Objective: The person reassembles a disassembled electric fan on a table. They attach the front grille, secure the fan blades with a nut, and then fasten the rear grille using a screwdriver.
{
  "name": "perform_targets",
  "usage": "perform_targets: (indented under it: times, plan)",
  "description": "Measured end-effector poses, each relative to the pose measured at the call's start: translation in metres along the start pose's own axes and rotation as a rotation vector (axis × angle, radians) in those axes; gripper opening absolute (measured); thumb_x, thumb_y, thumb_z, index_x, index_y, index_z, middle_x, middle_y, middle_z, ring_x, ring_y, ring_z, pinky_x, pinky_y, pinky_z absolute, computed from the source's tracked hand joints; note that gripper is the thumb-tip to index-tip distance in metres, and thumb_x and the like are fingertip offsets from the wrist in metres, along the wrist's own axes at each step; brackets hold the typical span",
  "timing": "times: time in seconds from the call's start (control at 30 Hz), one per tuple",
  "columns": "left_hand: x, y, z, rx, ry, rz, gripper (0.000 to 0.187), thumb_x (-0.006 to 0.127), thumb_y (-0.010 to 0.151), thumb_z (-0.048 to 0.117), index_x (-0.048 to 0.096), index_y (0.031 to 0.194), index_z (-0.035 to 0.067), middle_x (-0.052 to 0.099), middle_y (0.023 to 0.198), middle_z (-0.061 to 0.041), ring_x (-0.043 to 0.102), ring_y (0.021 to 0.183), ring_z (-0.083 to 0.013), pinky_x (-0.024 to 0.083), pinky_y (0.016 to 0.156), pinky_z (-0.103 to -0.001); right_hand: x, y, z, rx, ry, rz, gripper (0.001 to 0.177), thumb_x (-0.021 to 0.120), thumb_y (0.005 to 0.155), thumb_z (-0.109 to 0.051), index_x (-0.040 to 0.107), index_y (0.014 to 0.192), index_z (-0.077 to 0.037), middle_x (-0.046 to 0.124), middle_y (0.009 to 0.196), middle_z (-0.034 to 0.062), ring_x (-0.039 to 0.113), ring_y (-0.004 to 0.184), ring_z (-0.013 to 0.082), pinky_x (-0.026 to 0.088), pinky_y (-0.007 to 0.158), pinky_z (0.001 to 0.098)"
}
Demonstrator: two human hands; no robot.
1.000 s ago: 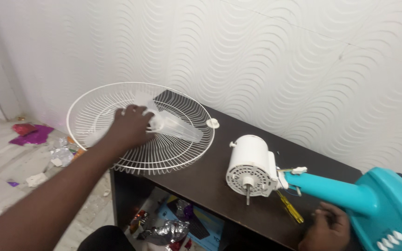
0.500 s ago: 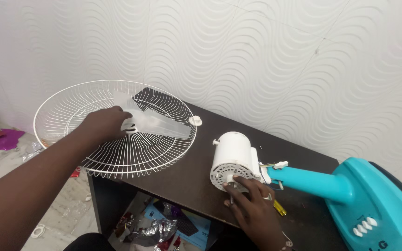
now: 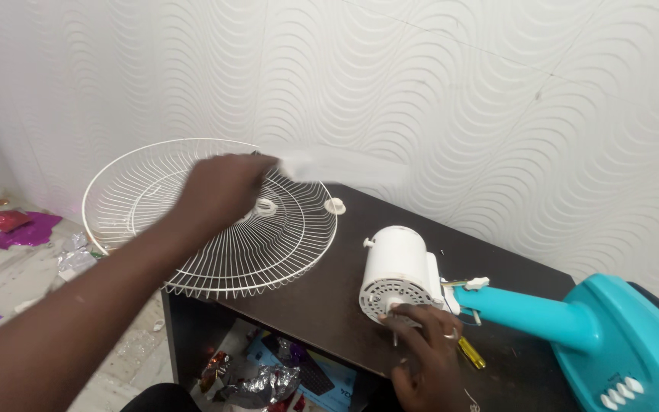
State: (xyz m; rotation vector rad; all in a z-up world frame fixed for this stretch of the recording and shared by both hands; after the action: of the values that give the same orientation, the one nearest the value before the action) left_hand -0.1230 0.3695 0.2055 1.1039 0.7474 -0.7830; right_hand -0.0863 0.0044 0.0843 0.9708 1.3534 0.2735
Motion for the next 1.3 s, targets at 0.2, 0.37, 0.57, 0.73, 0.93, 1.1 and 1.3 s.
perform_targets:
  times: [0.2, 0.37, 0.57, 0.73, 0.93, 1.1, 1.3]
  plan:
    - [0.012, -0.005, 0.065, 0.430, -0.083, 0.151, 0.039, 0.060, 0.088, 0.004, 0.071, 0.124, 0.011, 0.077, 0.098, -0.013, 0.075, 0.075, -0.0304, 0.058, 0.066, -0.044, -0.009, 0.045, 0.007, 0.073, -0.271, 0.350, 0.074, 0.078, 0.080, -0.019, 0.044, 0.144, -0.002, 0.041, 0.141, 0.0258, 0.041, 0.133, 0.0408, 0.032, 0.109, 0.0538]
    - [0.021, -0.013, 0.084, 0.436, -0.189, 0.090, 0.032, 0.064, 0.090, 0.013, 0.072, 0.121, 0.013, 0.076, 0.086, -0.012, 0.073, 0.072, -0.0310, 0.056, 0.063, -0.045, -0.032, 0.072, 0.022, 0.103, -0.251, 0.551, 0.089, 0.092, 0.084, -0.019, 0.033, 0.149, -0.005, 0.034, 0.145, 0.0181, 0.036, 0.139, 0.0316, 0.037, 0.115, 0.0468]
    - [0.030, -0.019, 0.083, 0.468, -0.236, 0.105, 0.027, 0.065, 0.093, 0.019, 0.073, 0.119, 0.016, 0.077, 0.088, -0.010, 0.073, 0.075, -0.0294, 0.055, 0.064, -0.043, -0.048, 0.071, 0.033, 0.175, 0.346, 0.520, 0.070, 0.083, 0.084, 0.002, 0.043, 0.141, -0.001, 0.052, 0.141, 0.0176, 0.053, 0.136, 0.0265, 0.044, 0.119, 0.0402]
    - [0.038, -0.018, 0.069, 0.265, -0.237, -0.098, 0.036, 0.061, 0.097, 0.032, 0.068, 0.131, 0.022, 0.078, 0.110, -0.007, 0.074, 0.097, -0.0253, 0.058, 0.084, -0.041, -0.054, 0.057, 0.029, 0.279, 0.487, 0.412, 0.026, 0.068, 0.089, 0.016, 0.063, 0.111, 0.003, 0.070, 0.128, 0.0195, 0.069, 0.122, 0.0247, 0.057, 0.101, 0.0337]
    - [0.027, -0.056, 0.041, 0.325, 0.059, 0.160, 0.107, 0.074, 0.078, 0.063, 0.031, 0.156, 0.003, 0.029, 0.161, -0.024, 0.031, 0.149, -0.0424, 0.024, 0.115, -0.066, -0.046, 0.053, 0.028, 0.296, 0.391, 0.456, 0.020, 0.066, 0.091, 0.013, 0.065, 0.108, 0.004, 0.073, 0.124, 0.0188, 0.071, 0.110, 0.0214, 0.055, 0.082, 0.0287]
    - [0.040, -0.084, 0.022, 0.113, 0.127, -0.582, 0.083, 0.076, 0.078, 0.058, 0.048, 0.147, 0.022, 0.049, 0.147, -0.008, 0.052, 0.130, -0.0282, 0.040, 0.107, -0.051, -0.036, 0.059, 0.021, 0.253, 0.407, 0.472, 0.018, 0.065, 0.094, 0.014, 0.064, 0.109, 0.004, 0.072, 0.123, 0.0189, 0.071, 0.116, 0.0225, 0.058, 0.094, 0.0304]
    - [0.045, -0.092, 0.007, 0.077, 0.103, -0.491, 0.022, 0.063, 0.096, 0.030, 0.072, 0.115, 0.022, 0.074, 0.096, -0.007, 0.074, 0.092, -0.0250, 0.057, 0.081, -0.044, -0.026, 0.061, 0.011, 0.295, 0.443, 0.434, 0.020, 0.063, 0.091, 0.014, 0.065, 0.108, 0.004, 0.072, 0.124, 0.0187, 0.070, 0.118, 0.0238, 0.061, 0.091, 0.0325]
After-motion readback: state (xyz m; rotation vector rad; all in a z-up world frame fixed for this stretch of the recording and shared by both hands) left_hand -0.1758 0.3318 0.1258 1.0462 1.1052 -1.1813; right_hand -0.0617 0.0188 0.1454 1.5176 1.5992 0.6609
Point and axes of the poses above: each hand's wrist, its own y-axis towards the middle knuckle, its own x-axis out of the palm, z = x × y, the point moved 2 cm from there along y, towards the middle knuckle
